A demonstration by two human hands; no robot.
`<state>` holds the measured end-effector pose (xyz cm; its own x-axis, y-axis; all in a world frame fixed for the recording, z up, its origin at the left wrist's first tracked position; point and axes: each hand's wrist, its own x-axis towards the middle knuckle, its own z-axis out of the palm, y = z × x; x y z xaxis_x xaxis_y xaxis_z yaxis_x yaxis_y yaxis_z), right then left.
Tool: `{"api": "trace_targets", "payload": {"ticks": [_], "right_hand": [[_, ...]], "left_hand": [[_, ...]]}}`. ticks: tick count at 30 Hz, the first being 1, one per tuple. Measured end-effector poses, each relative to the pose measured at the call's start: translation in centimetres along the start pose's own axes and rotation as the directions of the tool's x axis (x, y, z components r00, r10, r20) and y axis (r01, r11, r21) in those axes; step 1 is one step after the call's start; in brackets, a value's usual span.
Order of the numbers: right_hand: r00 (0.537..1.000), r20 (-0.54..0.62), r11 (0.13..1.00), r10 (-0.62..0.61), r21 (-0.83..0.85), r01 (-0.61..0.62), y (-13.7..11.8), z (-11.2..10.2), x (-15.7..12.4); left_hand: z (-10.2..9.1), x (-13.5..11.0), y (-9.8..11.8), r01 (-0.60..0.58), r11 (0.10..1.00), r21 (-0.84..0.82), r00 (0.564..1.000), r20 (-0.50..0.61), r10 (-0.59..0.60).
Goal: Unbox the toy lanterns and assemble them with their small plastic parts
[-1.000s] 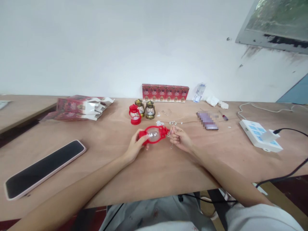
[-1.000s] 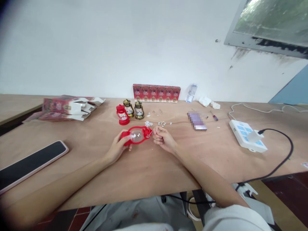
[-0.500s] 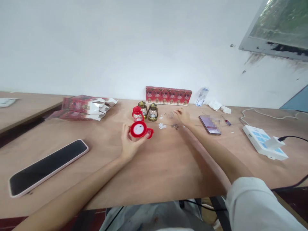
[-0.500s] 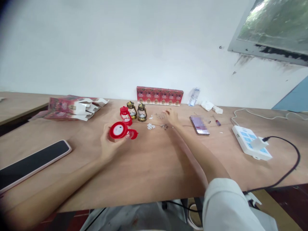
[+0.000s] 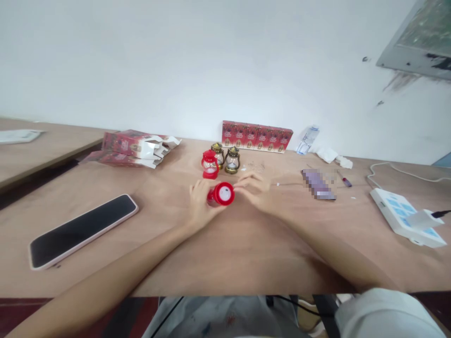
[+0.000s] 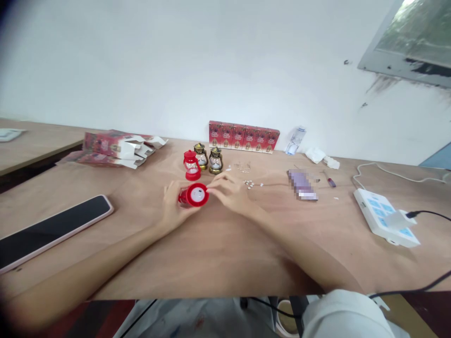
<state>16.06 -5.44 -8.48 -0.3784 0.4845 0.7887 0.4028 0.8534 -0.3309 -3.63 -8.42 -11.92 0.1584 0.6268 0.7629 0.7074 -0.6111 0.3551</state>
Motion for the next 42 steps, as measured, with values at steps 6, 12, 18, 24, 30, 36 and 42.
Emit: {"api": "trace_targets", "payload": {"ticks": [6,12,18,24,30,36,42], "right_hand": [[0.917,0.204,0.93,-0.343,-0.063,0.362,-0.8,-0.1,0.6],[0.835,0.314,0.843,-0.452,-0.157,0.515,0.0,0.1,0.5],[0.989,-0.145,0.989,-0.032,-0.146,0.011,3.5,-1.2,3.1],[0.689,0.177,0.706,0.703,-0.284,-0.648,11.1,-0.6,4.5],[0.632,0.164,0.651,0.758,-0.256,-0.715,13.8,2.2,3.6],[0.697,0.028,0.692,0.717,-0.148,-0.706,9.7,1.5,3.1],[0.916,-0.066,0.913,0.395,0.139,-0.384,-0.6,0.5,0.3]], "left_hand": [[0.0,-0.1,-0.3,-0.06,0.998,-0.016,0.998,0.031,0.06],[0.0,0.1,0.0,-0.035,0.999,-0.036,0.997,0.063,0.037],[-0.1,0.0,0.3,0.056,0.991,-0.124,0.998,0.043,-0.051],[-0.1,0.1,0.5,0.085,0.956,-0.282,0.994,0.09,-0.062],[-0.5,0.2,0.9,0.017,0.968,-0.249,0.998,0.065,-0.001],[0.0,-0.2,0.1,0.009,0.973,-0.232,0.999,0.048,0.002],[0.0,-0.2,0.1,-0.019,0.978,-0.207,0.998,0.057,0.031]]}}
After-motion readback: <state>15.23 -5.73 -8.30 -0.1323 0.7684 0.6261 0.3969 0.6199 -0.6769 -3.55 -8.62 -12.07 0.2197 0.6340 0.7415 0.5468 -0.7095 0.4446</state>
